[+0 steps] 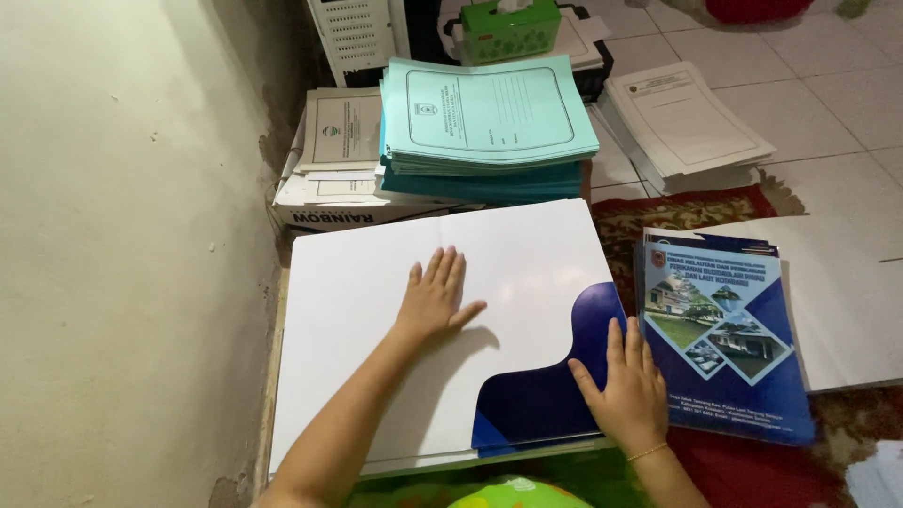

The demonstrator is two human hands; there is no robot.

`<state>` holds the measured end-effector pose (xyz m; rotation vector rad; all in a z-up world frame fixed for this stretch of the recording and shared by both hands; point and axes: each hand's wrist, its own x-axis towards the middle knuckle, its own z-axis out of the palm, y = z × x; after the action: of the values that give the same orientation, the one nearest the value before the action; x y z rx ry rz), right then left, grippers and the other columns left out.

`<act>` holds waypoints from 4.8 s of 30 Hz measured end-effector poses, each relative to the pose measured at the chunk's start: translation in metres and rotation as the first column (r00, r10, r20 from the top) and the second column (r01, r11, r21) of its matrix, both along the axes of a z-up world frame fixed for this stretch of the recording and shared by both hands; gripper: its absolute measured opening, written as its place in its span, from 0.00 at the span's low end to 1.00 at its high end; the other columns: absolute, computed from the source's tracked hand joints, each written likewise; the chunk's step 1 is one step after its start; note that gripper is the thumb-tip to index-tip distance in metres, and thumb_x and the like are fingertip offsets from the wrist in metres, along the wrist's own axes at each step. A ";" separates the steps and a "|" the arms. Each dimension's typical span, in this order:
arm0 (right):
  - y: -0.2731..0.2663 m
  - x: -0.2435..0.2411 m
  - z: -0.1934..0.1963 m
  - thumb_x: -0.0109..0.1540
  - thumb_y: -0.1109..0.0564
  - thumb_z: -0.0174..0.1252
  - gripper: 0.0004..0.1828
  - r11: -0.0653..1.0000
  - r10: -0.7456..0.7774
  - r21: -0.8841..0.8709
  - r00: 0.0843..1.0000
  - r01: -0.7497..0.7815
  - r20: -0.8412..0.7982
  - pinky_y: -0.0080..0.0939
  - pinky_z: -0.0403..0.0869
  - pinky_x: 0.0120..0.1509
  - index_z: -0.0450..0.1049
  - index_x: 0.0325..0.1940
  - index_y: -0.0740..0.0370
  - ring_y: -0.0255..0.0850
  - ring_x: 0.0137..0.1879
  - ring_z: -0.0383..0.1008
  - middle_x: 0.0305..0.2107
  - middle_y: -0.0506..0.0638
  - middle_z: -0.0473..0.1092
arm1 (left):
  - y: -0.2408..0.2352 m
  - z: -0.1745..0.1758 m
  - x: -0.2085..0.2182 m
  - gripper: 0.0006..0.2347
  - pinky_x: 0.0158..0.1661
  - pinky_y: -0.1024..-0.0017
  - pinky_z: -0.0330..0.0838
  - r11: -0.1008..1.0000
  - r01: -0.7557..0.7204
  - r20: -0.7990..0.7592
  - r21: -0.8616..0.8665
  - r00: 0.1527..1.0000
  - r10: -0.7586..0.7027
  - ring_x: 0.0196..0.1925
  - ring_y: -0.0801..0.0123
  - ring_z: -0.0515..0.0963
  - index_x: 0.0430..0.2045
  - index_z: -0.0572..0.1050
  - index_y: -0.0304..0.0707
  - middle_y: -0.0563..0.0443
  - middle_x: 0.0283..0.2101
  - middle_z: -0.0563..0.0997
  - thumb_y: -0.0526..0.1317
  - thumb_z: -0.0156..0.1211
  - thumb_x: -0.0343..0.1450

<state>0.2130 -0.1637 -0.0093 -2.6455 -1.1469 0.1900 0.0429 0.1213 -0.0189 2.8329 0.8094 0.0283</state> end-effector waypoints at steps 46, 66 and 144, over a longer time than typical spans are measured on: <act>-0.007 0.000 0.010 0.62 0.22 0.35 0.54 0.998 0.062 0.011 0.997 -0.061 -0.040 0.65 0.60 0.71 0.42 0.82 0.56 0.57 0.82 0.40 0.79 0.59 0.38 | -0.155 -0.013 -0.242 0.45 0.73 0.50 0.32 0.591 -0.805 -0.195 0.051 0.572 0.796 0.79 0.55 0.31 0.73 0.32 0.37 0.42 0.78 0.31 0.74 0.09 0.68; -0.018 -0.002 -0.011 0.61 0.23 0.39 0.53 1.000 0.021 0.015 0.998 -0.022 0.066 0.66 0.59 0.72 0.45 0.81 0.56 0.55 0.80 0.47 0.78 0.57 0.43 | 0.002 0.009 0.039 0.43 0.72 0.49 0.28 0.921 -0.378 0.042 -0.097 0.923 0.383 0.80 0.52 0.31 0.74 0.39 0.33 0.42 0.79 0.37 0.69 0.28 0.72; -0.010 -0.003 -0.007 0.64 0.22 0.40 0.52 0.993 0.037 0.105 0.994 -0.048 0.105 0.63 0.67 0.66 0.54 0.79 0.61 0.60 0.74 0.60 0.74 0.64 0.52 | -0.205 0.003 -0.090 0.40 0.70 0.44 0.37 0.980 -0.154 0.136 -0.125 0.976 0.171 0.79 0.46 0.44 0.74 0.48 0.37 0.39 0.77 0.50 0.68 0.32 0.74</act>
<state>0.2096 -0.1734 -0.0164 -2.5642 -1.2104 -0.0003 -0.0468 -0.0835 -0.0156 2.6160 0.9749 0.2039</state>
